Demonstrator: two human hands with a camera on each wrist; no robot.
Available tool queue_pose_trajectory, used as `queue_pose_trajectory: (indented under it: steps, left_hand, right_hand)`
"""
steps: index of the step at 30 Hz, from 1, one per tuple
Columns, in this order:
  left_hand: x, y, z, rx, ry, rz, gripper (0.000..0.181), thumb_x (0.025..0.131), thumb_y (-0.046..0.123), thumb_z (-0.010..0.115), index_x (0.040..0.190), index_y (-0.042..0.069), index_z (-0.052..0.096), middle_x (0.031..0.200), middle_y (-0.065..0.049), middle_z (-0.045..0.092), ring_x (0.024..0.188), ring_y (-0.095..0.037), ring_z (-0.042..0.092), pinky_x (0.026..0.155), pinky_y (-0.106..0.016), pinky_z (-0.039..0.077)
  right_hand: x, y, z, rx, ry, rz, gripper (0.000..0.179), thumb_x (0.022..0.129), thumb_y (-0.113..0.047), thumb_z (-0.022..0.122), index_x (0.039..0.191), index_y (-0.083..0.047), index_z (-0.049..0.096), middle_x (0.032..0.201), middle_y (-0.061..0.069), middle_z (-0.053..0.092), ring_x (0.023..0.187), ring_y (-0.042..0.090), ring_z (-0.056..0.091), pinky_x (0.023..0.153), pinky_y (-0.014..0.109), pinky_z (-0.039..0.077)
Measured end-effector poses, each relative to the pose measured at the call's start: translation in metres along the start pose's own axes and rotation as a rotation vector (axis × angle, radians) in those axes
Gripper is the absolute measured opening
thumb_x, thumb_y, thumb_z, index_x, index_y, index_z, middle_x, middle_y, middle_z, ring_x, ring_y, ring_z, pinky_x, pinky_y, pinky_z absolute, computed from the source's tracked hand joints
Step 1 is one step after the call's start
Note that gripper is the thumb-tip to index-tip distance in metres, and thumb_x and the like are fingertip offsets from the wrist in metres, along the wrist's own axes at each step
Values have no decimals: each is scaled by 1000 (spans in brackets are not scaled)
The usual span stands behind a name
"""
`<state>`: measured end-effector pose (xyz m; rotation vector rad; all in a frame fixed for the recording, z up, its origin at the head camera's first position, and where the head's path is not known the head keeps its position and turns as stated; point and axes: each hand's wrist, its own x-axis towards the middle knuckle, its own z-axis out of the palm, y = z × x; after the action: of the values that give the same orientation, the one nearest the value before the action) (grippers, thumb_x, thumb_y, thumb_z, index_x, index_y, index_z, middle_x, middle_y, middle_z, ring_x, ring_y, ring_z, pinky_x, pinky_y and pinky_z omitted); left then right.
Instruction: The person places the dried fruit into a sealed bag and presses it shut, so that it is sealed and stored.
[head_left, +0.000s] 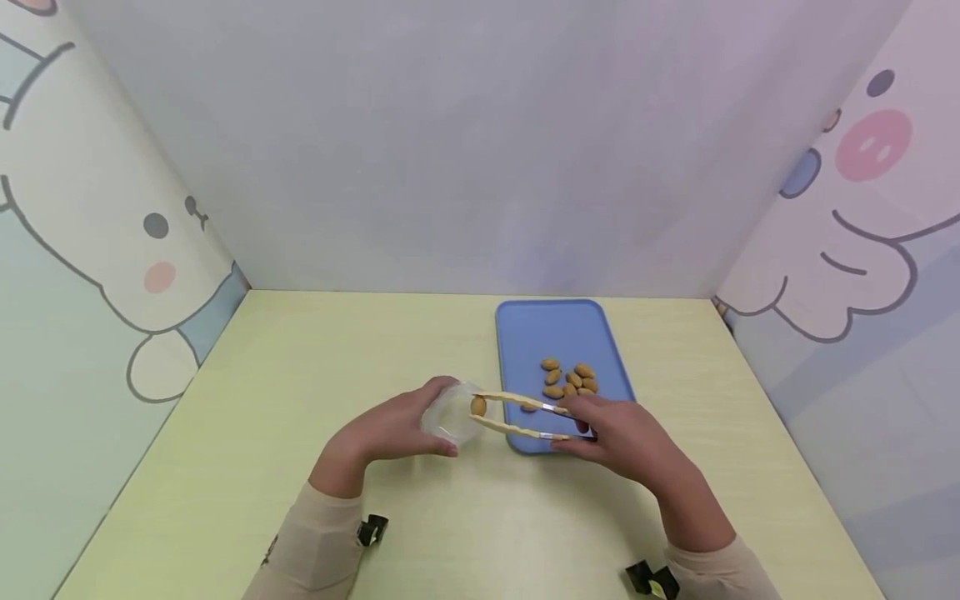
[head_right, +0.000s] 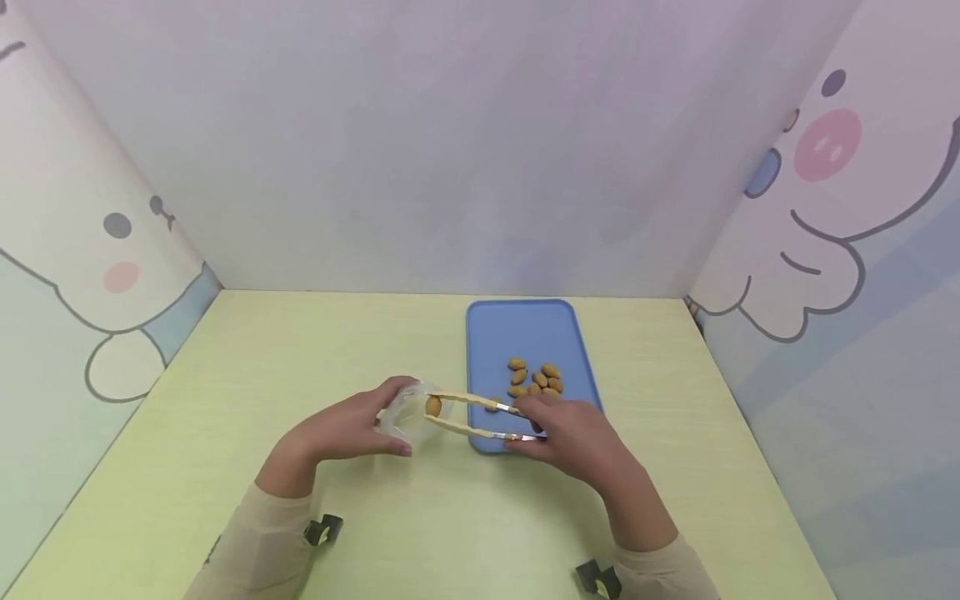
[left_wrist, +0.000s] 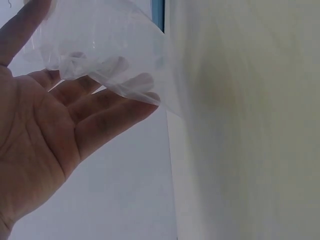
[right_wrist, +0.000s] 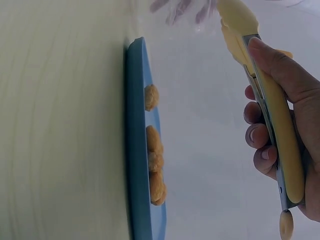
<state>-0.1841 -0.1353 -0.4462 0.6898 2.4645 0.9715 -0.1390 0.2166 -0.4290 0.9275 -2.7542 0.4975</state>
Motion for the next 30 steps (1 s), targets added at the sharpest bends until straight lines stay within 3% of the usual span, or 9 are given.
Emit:
queue_pose_trajectory:
  steps: [19,26,30]
  left_hand:
    - [2,4,0,8,-13,8,86,74,45,84,142,34,34,105,-3,60,83,-16,54,74,-36,45]
    - [0,3,0,-12,-10,-1,86,74,44,84,143,31,34,110,-7,61,88,-17,55,76,-37,45]
    - [0,1,0,-14,0,-10,88,73,44,84,144,29,34,113,-5,60,90,-18,54,77,-37,45]
  right_hand:
    - [2,1,0,15,-1,-5,43,81,-57,72,112,-28,62,76,-13,51,57,-2,34,50,18,32]
    - [-3,8,-7,36,14,41,37,79,-56,75,94,-29,54,75,-11,50,55,-3,32,49,18,31]
    - [-6,14,-12,36,26,72,37,77,-53,77,91,-29,52,75,-13,49,55,-3,34,49,19,32]
